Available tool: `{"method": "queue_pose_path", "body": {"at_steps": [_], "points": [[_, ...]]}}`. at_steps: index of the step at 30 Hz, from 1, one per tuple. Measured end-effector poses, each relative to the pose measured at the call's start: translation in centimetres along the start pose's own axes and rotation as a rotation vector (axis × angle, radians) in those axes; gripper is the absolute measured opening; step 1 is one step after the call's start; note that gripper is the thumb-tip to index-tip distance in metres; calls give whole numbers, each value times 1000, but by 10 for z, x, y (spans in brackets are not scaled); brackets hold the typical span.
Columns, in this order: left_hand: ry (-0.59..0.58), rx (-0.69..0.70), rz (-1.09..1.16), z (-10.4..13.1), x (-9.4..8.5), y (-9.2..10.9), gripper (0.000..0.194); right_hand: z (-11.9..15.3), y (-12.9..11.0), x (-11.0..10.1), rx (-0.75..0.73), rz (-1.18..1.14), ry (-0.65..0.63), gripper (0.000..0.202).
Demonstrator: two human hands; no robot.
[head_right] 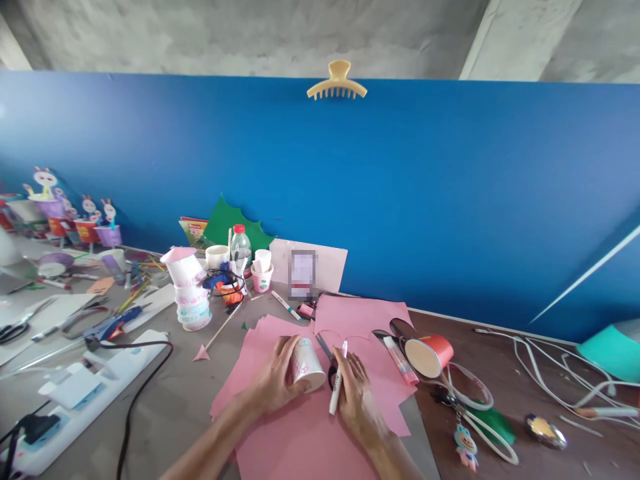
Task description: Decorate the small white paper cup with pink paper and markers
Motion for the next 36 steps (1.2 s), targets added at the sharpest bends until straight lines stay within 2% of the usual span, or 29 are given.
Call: {"method": "queue_pose_path", "body": {"at_steps": [5,9,12,16,20,26,32,36], "points": [[-58,-71,-7,0,2,-3,80,-15,-13,-19,27,-72,28,46],[-10,-34,9,0,6,-7,79,-17,-13,-22,73,-70,4,44],[111,-2,62,-2,4,-11,72,-13,-9,-20,114,-79,17,43],[396,-29,79,-8,-12,-21,63,-7,-4,-17,162,-90,18,42],[517,-56,55,-13,-24,-30,64,-4,-2,-12,185,-69,-1,43],[502,-46,-19,-11,-21,-28,65,-5,-3,-7,110,-33,-41,52],[401,40,-30,-7,-9,-23,66,-6,-7,-5,56,-37,-100,56],[317,65,-23,-5,-3,-21,69,-3,-7,-2,33,-8,-193,62]]}}
Point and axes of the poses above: each hand's wrist, its own z-axis away from the middle knuckle, its own x-axis out of the palm, y = z × x, the point moved 3 cm from there along -z, towards the middle knuckle, and after that the axes turned 7 degrees about y, right-handed, at the moved point
